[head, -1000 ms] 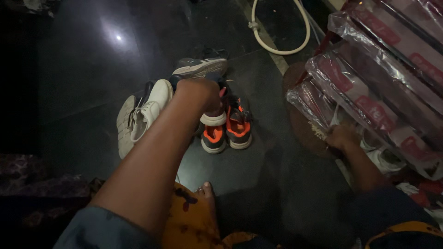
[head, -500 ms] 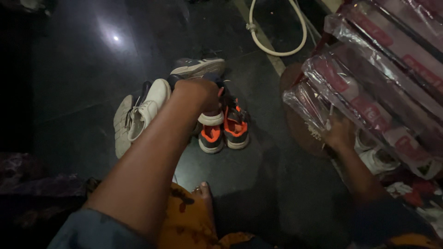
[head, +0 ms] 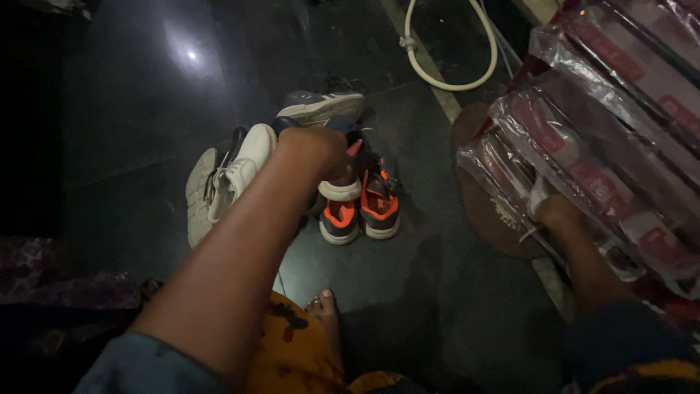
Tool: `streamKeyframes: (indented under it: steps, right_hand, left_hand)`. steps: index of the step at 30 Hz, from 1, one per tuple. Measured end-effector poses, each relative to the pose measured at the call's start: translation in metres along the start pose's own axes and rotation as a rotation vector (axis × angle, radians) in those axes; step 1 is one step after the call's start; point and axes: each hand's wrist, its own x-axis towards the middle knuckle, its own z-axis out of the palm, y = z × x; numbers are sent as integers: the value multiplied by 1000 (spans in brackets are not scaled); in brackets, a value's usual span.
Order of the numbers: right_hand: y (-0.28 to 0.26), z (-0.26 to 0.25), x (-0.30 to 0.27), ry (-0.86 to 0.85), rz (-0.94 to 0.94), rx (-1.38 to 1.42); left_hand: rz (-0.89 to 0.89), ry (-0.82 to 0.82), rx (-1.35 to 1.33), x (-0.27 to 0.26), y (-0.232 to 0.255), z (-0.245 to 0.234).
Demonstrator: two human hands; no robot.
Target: The person removes several pairs of shoes from a plastic shoe rack and places them on the floor. They then wipe the rack with a cloth and place some of the shoes back onto the rack.
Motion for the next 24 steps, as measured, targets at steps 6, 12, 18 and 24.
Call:
streamKeyframes:
  steps: [6,12,18,24]
  right_hand:
    - [-65,-2,-102,213,-186,336]
    - [-100,69,-260,150,-213,282]
    - [-42,144,-311,94,-183,-63]
    - [-46,128,-256,135,-165,522]
  left_hand:
    - [2,52,9,-3,9,2]
    - [44,56,24,-3,10,-1]
    - [87,107,-10,1,8,6]
    - [92,139,-31,3,-15,7]
